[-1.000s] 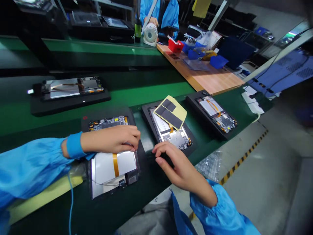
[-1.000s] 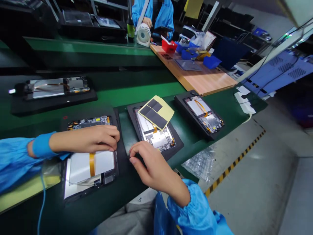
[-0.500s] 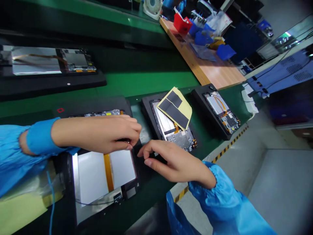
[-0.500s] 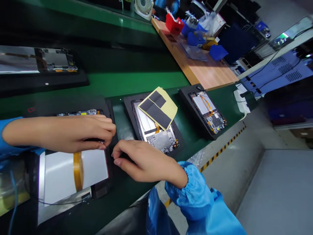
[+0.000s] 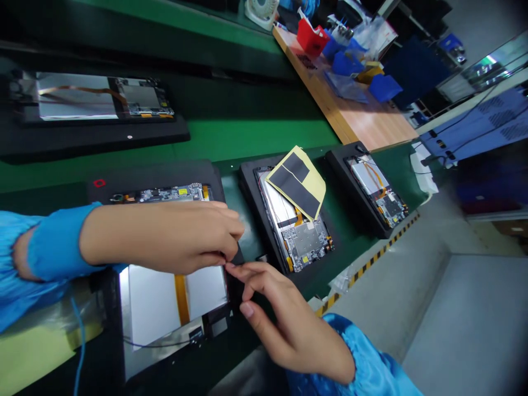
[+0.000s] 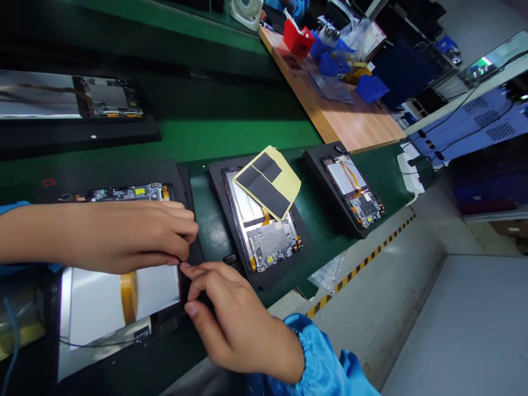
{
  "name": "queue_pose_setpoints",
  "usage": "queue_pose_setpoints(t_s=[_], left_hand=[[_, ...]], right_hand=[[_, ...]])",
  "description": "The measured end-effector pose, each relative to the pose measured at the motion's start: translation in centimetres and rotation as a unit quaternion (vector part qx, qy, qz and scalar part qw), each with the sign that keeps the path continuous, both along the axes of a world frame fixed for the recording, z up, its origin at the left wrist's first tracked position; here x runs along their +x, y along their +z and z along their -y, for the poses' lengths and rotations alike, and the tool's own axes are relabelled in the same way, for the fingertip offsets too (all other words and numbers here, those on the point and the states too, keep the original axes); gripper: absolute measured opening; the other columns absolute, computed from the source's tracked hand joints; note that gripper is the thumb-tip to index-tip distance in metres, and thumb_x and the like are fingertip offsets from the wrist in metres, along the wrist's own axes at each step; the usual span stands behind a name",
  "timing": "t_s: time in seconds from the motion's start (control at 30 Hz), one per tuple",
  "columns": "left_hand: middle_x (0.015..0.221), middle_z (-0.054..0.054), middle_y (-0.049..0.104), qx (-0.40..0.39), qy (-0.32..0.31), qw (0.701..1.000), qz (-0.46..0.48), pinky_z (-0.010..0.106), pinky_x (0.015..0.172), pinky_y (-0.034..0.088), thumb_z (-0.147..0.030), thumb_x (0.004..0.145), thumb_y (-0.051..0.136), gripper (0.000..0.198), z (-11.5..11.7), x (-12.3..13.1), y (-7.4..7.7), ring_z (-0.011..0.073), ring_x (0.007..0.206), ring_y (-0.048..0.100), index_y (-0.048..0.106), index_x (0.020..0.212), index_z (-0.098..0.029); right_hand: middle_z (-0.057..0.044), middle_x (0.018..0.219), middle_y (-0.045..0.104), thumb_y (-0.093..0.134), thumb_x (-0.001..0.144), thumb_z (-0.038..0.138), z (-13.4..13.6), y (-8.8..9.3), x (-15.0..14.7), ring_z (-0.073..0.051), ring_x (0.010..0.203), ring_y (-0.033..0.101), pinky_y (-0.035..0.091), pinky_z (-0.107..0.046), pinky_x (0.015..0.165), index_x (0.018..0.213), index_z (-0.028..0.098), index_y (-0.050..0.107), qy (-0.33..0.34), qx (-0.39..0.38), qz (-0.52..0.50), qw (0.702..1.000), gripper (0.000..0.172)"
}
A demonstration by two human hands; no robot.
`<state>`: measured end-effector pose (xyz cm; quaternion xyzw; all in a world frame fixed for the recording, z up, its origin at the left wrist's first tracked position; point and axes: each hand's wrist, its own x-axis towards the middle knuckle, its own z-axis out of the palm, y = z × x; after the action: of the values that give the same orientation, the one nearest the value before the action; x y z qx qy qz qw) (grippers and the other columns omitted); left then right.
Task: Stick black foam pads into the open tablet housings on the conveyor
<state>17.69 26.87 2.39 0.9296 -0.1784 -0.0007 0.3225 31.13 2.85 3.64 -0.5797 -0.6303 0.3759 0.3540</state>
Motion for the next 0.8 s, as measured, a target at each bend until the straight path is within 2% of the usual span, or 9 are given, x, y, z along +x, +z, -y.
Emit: queue_pose_setpoints(t_s=[0.17,0.27,0.33,0.47,0.57,0.63,0.73,0.8], left_hand=[[0.085,0.001,0.071,-0.029,-0.001,0.999,-0.03,0.033,0.071,0.045,-0.01,0.098,0.056,0.024,-0.7,0.1,0.0,0.0204,0.077,0.064,0.069,0.086,-0.027],[0.082,0.001,0.07,0.005,0.002,0.999,-0.037,0.033,0.068,0.044,-0.01,0.096,0.057,0.024,-1.3,0.2,0.6,0.0202,0.073,0.064,0.065,0.081,-0.026],[0.078,0.001,0.068,0.04,-0.006,0.999,-0.02,0.034,0.066,0.044,-0.004,0.089,0.053,0.026,-1.4,0.3,0.9,0.021,0.07,0.063,0.058,0.076,-0.026],[0.075,0.002,0.067,0.089,-0.02,0.996,0.012,0.037,0.064,0.042,0.002,0.066,0.05,0.029,-1.4,0.3,0.9,0.024,0.068,0.061,0.051,0.076,-0.026],[0.077,0.003,0.067,0.093,-0.008,0.995,0.032,0.038,0.063,0.041,0.0,0.062,0.051,0.031,-1.4,0.1,0.5,0.0248,0.068,0.06,0.05,0.079,-0.026],[0.078,0.003,0.066,0.078,0.006,0.996,0.038,0.037,0.063,0.04,0.0,0.067,0.051,0.029,-1.5,-0.1,0.3,0.0243,0.068,0.059,0.05,0.08,-0.026],[0.077,0.002,0.065,0.018,0.018,1.0,0.007,0.033,0.065,0.042,-0.006,0.09,0.05,0.022,-2.0,0.2,0.2,0.0207,0.068,0.058,0.054,0.079,-0.025],[0.079,0.001,0.066,-0.034,0.012,0.999,-0.034,0.029,0.07,0.045,-0.014,0.1,0.051,0.024,-2.6,0.7,0.3,0.0189,0.072,0.06,0.059,0.081,-0.025]], right_hand=[[-0.013,0.127,0.073,0.056,0.104,0.012,0.4,-0.1,-0.2,-0.018,0.135,0.063,0.053,-0.031,0.11,0.104,0.022,0.053,-0.024,-0.004,-0.027,0.999,0.011],[-0.013,0.13,0.072,0.056,0.104,0.013,0.6,-0.4,-0.2,-0.018,0.134,0.064,0.053,-0.03,0.11,0.105,0.023,0.053,-0.029,-0.002,-0.027,0.999,0.01],[-0.013,0.131,0.072,0.056,0.104,0.013,0.7,-0.5,-0.2,-0.018,0.133,0.065,0.054,-0.03,0.109,0.106,0.023,0.053,-0.033,0.001,-0.026,0.999,0.01],[-0.014,0.135,0.072,0.056,0.103,0.012,0.7,-0.6,-0.3,-0.019,0.14,0.062,0.054,-0.032,0.11,0.107,0.023,0.053,-0.054,0.02,-0.022,0.998,0.012],[-0.014,0.14,0.071,0.056,0.102,0.01,0.4,-0.7,-0.4,-0.021,0.139,0.063,0.055,-0.036,0.11,0.106,0.023,0.053,-0.025,0.035,0.005,0.999,0.015],[-0.015,0.142,0.07,0.056,0.101,0.01,0.2,-0.8,-0.4,-0.022,0.134,0.065,0.057,-0.039,0.107,0.106,0.024,0.053,0.004,0.051,0.039,0.998,0.015],[-0.018,0.15,0.065,0.055,0.101,0.011,0.1,-1.2,-0.5,-0.025,0.132,0.066,0.059,-0.041,0.104,0.109,0.023,0.052,0.009,0.095,0.091,0.991,0.014],[-0.018,0.154,0.062,0.055,0.102,0.013,0.0,-1.4,-0.5,-0.025,0.123,0.069,0.061,-0.041,0.099,0.109,0.024,0.052,0.019,0.12,0.124,0.985,0.013]])
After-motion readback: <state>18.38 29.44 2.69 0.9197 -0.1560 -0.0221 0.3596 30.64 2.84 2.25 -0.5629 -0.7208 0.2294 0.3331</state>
